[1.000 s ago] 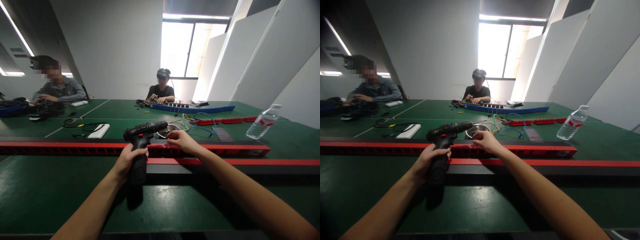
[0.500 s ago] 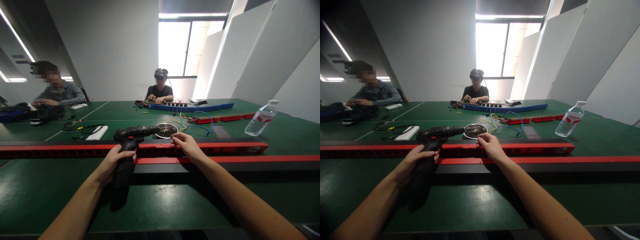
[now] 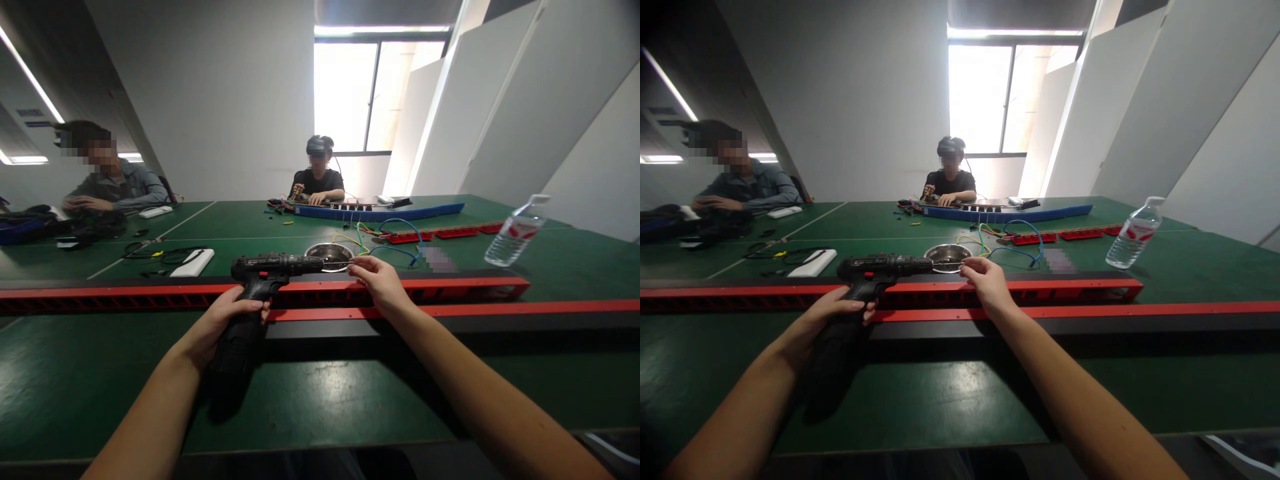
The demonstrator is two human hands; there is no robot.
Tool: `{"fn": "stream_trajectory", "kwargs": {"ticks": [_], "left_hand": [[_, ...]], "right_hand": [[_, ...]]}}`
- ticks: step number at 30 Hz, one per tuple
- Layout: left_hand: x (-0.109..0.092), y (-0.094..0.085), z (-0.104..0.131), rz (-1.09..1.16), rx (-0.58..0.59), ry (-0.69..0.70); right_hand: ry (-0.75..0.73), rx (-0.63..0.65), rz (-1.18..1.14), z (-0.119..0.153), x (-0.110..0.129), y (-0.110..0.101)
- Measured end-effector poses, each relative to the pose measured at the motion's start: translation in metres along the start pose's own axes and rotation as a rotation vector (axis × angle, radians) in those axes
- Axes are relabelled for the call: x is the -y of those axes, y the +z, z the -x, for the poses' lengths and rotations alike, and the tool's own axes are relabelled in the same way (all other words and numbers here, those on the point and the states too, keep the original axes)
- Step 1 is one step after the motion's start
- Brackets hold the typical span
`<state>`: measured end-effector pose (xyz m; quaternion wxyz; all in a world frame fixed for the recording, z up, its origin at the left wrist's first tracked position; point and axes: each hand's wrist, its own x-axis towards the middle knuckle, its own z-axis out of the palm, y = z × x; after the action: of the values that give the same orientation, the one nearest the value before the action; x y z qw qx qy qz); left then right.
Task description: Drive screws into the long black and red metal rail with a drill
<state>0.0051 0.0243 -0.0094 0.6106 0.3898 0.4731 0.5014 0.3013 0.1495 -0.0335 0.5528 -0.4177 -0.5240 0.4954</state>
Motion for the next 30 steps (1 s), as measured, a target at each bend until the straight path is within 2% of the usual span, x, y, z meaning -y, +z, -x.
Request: {"fn": "stream_trajectory", "kwargs": {"ticks": [5,10,12,26,30], "left_hand": [[-0.0010,-0.0004,0.0018,-0.006,0.002,-0.001],[-0.0027,0.0013,0.0037,-0.013,-0.057,-0.013],[-0.0030,0.0014,0.0043,-0.010,-0.058,-0.013],[-0.0031,-0.0006,0.0013,0.005,-0.022,-0.044],[-0.0025,-0.0026,0.0018,0.014,-0.012,-0.044]], "right_hand": [[0.029,-0.033,-0.116,-0.0008,0.0011,-0.0028],[-0.036,-0.180,-0.143,-0.0032,0.0023,-0.0040],[-0.057,-0.197,-0.155,-0.0040,0.0024,-0.0038],[-0.007,-0.094,-0.148,-0.0027,-0.0006,-0.0036],[0.008,-0.101,-0.161,-0.0012,0.0015,-0.0033]]}}
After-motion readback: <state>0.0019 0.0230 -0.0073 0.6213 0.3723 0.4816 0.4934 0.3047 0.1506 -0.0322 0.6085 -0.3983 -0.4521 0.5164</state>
